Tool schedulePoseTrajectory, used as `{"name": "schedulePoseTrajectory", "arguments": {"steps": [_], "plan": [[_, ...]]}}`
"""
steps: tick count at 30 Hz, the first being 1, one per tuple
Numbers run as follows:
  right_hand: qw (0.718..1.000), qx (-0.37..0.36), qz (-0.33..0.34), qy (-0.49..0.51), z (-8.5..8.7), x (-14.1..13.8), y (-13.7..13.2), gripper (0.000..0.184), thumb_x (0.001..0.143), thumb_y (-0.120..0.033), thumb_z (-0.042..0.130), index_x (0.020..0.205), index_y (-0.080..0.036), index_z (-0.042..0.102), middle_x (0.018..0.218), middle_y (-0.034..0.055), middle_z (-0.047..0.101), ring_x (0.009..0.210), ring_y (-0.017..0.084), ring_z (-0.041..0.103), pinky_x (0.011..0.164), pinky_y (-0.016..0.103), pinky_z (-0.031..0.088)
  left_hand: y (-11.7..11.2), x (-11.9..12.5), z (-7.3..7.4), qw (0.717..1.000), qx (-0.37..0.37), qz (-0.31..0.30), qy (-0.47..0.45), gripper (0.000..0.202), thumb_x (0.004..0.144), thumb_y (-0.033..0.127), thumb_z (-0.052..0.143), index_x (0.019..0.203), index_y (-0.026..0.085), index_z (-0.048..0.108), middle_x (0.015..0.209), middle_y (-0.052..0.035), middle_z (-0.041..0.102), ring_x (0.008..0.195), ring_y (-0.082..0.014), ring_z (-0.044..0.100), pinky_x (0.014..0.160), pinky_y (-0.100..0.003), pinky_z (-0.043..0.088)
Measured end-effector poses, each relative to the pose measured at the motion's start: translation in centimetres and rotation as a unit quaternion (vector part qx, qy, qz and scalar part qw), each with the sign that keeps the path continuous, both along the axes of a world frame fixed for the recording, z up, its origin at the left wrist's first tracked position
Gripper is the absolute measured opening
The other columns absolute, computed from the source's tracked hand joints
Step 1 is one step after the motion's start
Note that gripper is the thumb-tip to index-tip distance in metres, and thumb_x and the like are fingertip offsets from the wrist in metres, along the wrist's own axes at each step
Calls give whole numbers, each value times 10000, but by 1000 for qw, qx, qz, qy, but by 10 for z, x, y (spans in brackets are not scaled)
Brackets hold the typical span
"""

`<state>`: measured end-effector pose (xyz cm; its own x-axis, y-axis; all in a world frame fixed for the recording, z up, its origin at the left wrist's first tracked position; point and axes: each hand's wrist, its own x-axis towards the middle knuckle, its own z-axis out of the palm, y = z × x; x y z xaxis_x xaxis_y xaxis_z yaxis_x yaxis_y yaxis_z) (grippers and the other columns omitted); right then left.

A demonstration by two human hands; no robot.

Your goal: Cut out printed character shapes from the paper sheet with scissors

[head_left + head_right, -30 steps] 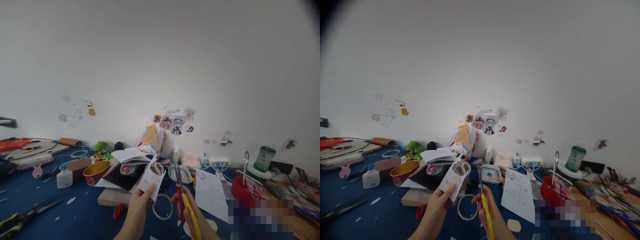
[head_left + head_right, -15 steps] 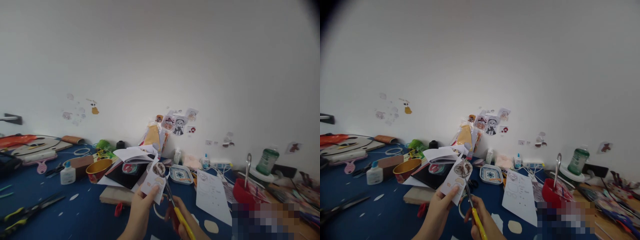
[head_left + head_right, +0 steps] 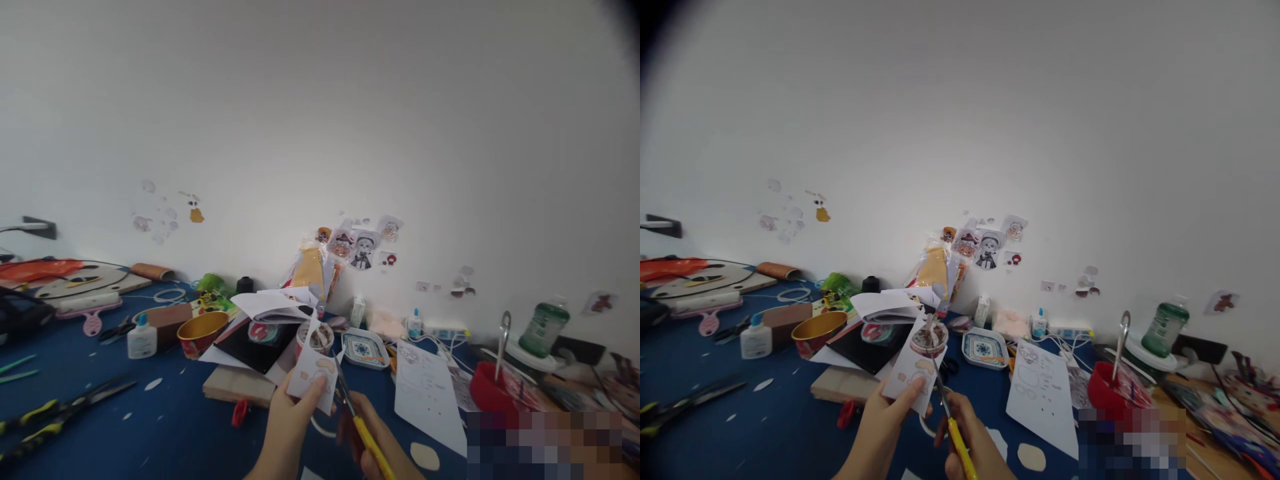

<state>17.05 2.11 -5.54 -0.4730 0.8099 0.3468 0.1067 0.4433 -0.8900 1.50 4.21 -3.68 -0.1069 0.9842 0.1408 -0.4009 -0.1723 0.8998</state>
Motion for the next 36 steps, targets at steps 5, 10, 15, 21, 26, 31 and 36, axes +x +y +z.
{"name": "schedulePoseTrajectory", "arguments": {"steps": [5, 10, 15, 21, 26, 31, 36], "plan": [[1000, -4, -29, -7, -5, 0, 2, 812, 643, -794, 353, 1251, -256, 358, 807, 50, 526, 552, 153, 386, 529, 293, 293, -4, 1, 5, 1000, 2, 7, 6, 358, 604, 361, 733, 841, 107, 649, 640, -52, 687, 571, -180, 603, 572, -261, 488], [1000, 3, -24, 9, -10, 0, 7, 806, 618, -805, 376, 1219, -267, 388, 752, 30, 510, 529, 150, 376, 537, 302, 318, -7, 4, 9, 1000, 2, 6, 5, 360, 584, 367, 740, 813, 105, 645, 609, -43, 678, 488, -166, 585, 498, -256, 482], [999, 30, -31, 19, -8, -4, 7, 802, 637, -788, 381, 1206, -222, 390, 744, 31, 491, 574, 163, 414, 516, 285, 295, -5, 4, 3, 1000, -10, -9, 2, 388, 603, 414, 722, 826, 108, 638, 648, -63, 689, 462, -168, 583, 477, -272, 485], [999, 9, -27, 19, -5, -5, 3, 753, 673, -741, 419, 1218, -222, 377, 806, 55, 512, 650, 179, 425, 557, 298, 305, -3, 4, 1, 999, -17, -18, 35, 342, 630, 448, 694, 668, 116, 622, 507, -35, 636, 413, -155, 556, 438, -245, 453], [999, 10, -32, 18, -6, -7, 2, 792, 654, -775, 384, 1225, -226, 384, 834, 62, 528, 632, 179, 441, 561, 303, 323, -5, 4, 6, 999, -13, 4, 38, 318, 611, 430, 703, 657, 125, 626, 506, -29, 640, 394, -153, 545, 415, -243, 453], [999, 7, -42, 31, -3, -6, -5, 740, 682, -748, 392, 1257, -281, 374, 915, 71, 539, 725, 214, 483, 655, 333, 377, -9, 4, 10, 999, -10, -2, 47, 301, 585, 409, 715, 655, 125, 642, 487, -24, 635, 401, -161, 549, 399, -242, 457], [999, -5, -21, 43, -6, -6, -2, 728, 672, -742, 430, 1216, -259, 404, 837, 58, 551, 607, 175, 478, 576, 312, 385, -12, 5, 11, 999, -10, 5, 50, 284, 614, 386, 699, 698, 119, 652, 502, -24, 644, 409, -160, 556, 416, -245, 472]]}}
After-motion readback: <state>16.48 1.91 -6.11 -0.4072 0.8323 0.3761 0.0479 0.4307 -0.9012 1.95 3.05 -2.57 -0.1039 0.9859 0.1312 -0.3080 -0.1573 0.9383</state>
